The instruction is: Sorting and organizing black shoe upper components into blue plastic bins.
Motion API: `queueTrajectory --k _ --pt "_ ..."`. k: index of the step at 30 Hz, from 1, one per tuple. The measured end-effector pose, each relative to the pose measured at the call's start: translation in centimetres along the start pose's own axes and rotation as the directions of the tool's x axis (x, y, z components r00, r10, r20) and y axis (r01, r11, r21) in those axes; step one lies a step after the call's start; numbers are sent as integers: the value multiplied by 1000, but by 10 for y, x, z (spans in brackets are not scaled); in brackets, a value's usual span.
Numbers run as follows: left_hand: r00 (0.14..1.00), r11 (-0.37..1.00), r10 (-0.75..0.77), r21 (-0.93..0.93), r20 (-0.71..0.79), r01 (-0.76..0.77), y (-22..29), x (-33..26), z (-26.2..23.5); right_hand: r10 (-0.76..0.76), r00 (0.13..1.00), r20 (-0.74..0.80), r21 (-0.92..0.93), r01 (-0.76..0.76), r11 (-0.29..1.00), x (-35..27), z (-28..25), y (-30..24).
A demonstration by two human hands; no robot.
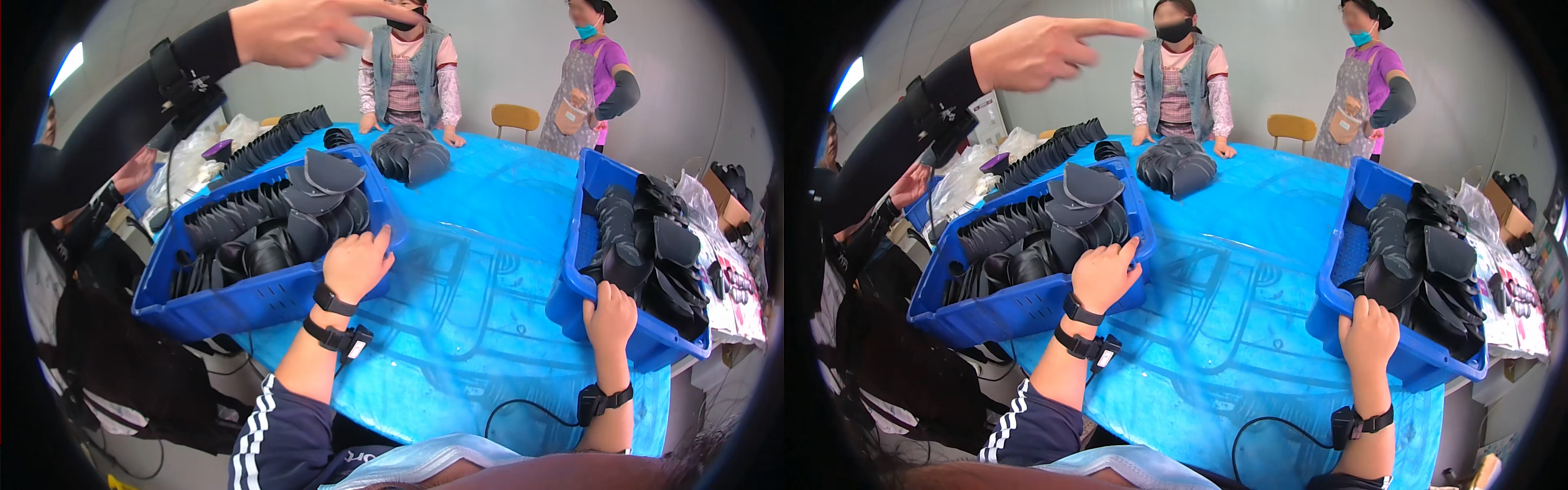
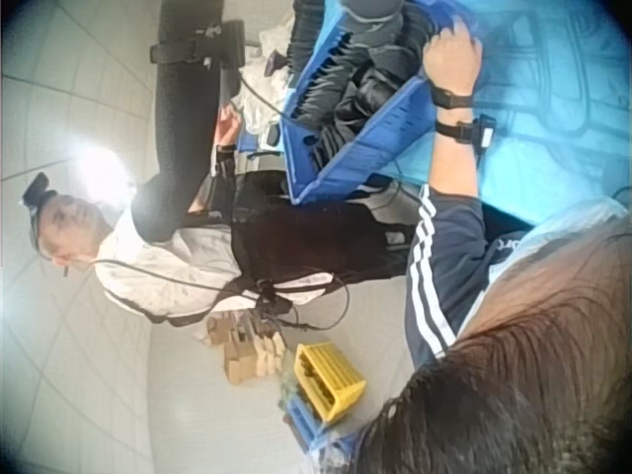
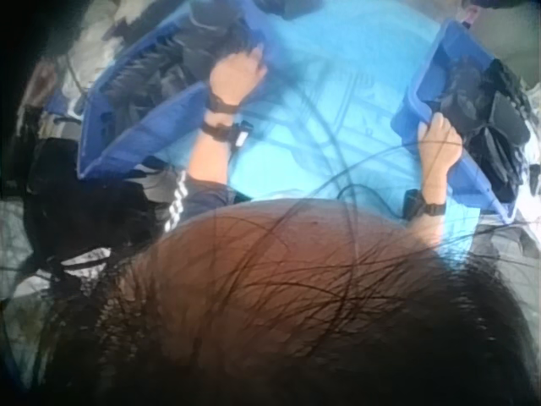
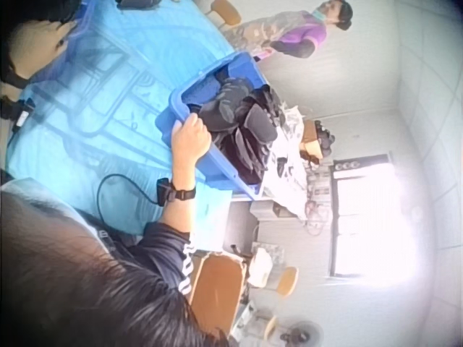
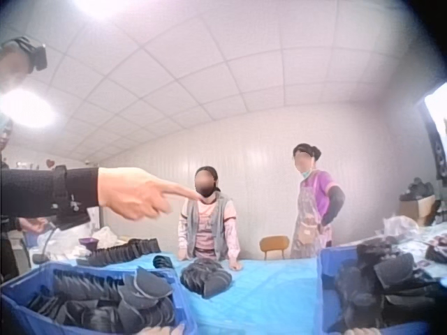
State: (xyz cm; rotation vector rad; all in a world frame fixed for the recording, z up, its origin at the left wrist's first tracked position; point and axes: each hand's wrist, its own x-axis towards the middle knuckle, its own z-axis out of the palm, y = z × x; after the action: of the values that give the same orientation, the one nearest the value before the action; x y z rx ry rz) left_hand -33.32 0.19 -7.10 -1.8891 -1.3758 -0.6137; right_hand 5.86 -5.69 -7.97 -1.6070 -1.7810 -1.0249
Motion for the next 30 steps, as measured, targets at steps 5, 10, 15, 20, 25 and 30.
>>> queueTrajectory --k 5,10,15,20,25,30 --pt "999 1000 12 17 -41 -11 0 0 -1 45 996 82 31 -48 998 0 -1 -1" --pt "998 999 23 -25 -52 -25 3 2 1 22 1000 10 -13 -22 1000 -4 -2 4" --pt "997 1000 22 7 -72 -22 2 -4 -1 9 1000 3 1 -9 1000 -6 1 2" --pt "998 1000 18 3 -62 -18 -2 -5 3 -2 1000 -16 32 3 999 -4 2 -2" --pt "999 999 12 -30 -52 -14 1 1 -3 14 1000 3 1 -14 1000 -2 -3 1" --pt "999 1000 9 -24 -38 -10 2 3 2 -3 1000 -1 -13 3 1000 0 2 2"
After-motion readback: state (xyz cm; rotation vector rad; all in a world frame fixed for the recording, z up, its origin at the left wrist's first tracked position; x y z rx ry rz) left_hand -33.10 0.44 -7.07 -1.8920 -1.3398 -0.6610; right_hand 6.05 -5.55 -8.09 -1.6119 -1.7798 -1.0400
